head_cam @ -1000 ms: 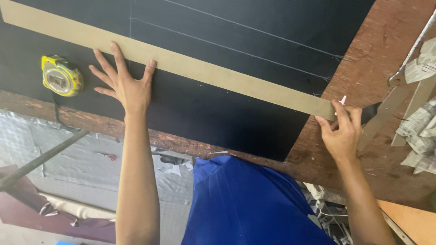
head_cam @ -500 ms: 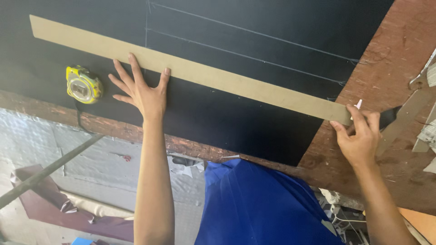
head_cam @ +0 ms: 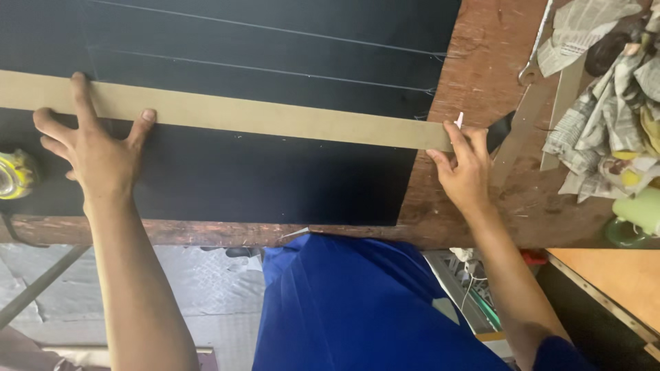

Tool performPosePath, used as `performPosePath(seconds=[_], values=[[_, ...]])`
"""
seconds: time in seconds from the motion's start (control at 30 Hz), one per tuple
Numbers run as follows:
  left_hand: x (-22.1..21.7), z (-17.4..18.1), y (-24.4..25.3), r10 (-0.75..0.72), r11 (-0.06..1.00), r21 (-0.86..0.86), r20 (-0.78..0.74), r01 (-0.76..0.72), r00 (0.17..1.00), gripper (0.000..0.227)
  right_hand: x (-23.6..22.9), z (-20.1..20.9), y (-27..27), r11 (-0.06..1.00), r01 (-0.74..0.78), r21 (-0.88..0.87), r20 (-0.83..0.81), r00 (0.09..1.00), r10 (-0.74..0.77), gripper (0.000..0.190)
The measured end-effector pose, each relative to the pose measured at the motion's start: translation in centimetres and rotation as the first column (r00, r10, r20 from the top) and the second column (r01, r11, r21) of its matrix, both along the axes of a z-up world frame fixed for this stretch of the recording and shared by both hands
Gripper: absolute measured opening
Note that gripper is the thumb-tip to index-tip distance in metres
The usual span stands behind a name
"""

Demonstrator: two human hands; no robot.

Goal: The person measures a large black sheet on a workbench using a yellow tape measure and marks points with a white marker. They then use a long straightedge to draw straight lines between the marks, repeating the process to create a grid pattern on the sheet.

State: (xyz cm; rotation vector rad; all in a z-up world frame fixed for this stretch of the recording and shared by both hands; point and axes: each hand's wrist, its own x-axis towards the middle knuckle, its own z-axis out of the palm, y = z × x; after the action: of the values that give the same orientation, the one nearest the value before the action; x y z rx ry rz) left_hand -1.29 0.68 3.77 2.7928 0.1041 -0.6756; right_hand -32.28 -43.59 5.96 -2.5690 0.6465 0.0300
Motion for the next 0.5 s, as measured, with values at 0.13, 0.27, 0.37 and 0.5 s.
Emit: performPosePath(seconds=[0.13, 0.27, 0.37, 0.5], values=[[-0.2, -0.1, 0.2, 0.001, 1.0, 0.009, 0.01, -0.001, 1.0, 0.096, 0.2, -0.2, 0.4, 0.999, -0.035, -0.019, 0.058, 0.998, 0.036, 0.052], [-0.3, -0.9, 0.3, -0.02, 0.999, 0.029, 0.021, 0.019, 1.0, 0.097, 0.0, 0.0, 0.0, 1.0, 0.017, 0.021, 0.017, 1.0, -0.017, 0.052], [-0.3, -1.2, 0.8, -0.014, 0.999, 0.031, 0.031, 0.013, 0.999, 0.097, 0.0, -0.1, 0.2, 1.0, -0.012, -0.018, 0.019, 1.0, 0.013, 0.053], [-0.5, -1.2, 0.8, -0.015, 0.999, 0.035, 0.03, 0.014, 0.999, 0.097, 0.2, -0.2, 0.1, 0.984, -0.099, -0.151, 0.036, 0.994, 0.105, 0.056]])
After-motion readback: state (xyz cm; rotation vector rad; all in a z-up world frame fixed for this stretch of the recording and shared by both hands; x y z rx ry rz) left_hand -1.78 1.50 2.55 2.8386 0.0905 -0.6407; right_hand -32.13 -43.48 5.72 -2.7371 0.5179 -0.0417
